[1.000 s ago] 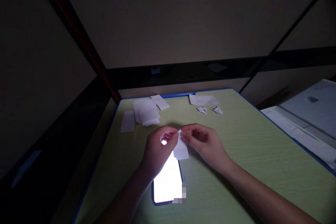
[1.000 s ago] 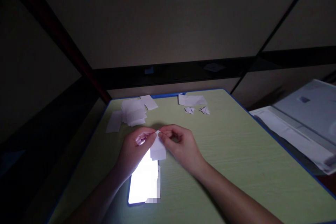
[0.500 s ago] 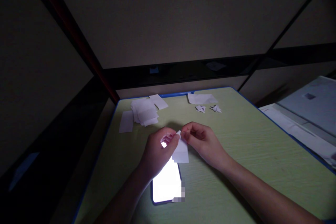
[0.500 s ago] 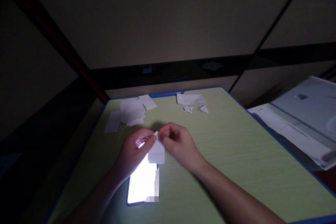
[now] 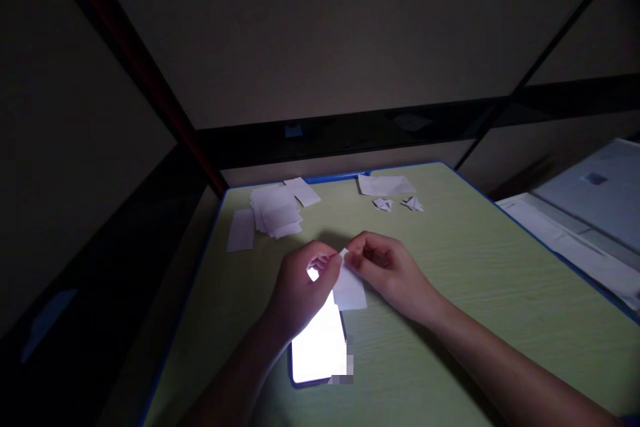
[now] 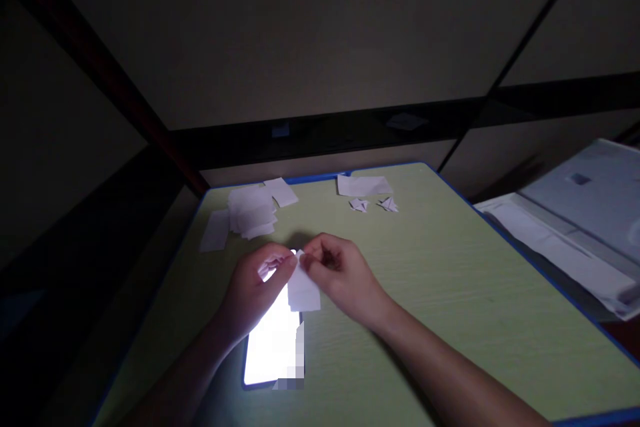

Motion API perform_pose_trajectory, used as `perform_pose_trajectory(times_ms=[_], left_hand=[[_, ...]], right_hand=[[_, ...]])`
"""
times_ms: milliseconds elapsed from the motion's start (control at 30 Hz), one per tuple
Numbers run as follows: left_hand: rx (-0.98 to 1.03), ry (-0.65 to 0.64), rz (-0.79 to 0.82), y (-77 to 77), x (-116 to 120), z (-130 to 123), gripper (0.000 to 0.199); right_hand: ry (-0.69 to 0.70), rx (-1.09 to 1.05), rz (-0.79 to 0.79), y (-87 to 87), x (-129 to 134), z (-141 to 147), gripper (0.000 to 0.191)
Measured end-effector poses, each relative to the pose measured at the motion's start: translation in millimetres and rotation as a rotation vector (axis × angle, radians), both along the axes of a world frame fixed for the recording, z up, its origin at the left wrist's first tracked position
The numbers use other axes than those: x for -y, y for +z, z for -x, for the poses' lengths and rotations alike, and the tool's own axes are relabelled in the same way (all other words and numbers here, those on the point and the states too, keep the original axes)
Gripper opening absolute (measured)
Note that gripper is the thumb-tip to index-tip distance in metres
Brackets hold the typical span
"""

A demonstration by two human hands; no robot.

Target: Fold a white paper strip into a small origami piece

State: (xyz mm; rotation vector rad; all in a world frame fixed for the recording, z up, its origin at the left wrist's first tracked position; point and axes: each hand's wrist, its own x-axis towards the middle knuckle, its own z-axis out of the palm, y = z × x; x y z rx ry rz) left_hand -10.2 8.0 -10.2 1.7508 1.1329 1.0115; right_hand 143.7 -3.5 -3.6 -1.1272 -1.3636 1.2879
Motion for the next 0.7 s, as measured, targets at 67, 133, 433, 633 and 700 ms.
perform_pose_trajectory(times_ms=[67,133,433,633,700], left_hand=[[-0.01,-0.01,-0.024,-0.5,0.4,-0.2,0.012],[-0.011,-0.025,-0.034,-0.3,1.4,-0.3,0.012],[0.024,-0.053,0.058,7.2,2.4,-0.8,0.019],[0.064,-0.013,0.098,9.4,1.6,0.5,0.022],[0.076,-0.05,0.126,10.1,2.3,0.6,0.021]], right_hand=[[-0.006,-0.011,-0.015,1.1,0.6,-0.2,0.017],[-0.004,-0.019,-0.026,2.3,1.6,-0.9,0.019],[-0.008,-0.001,-0.024,1.1,1.3,-3.0,0.029],[0.044,0.099,-0.012,1.3,0.3,-4.5,0.037],[0.045,0.088,-0.014,1.1,0.8,-4.6,0.038]])
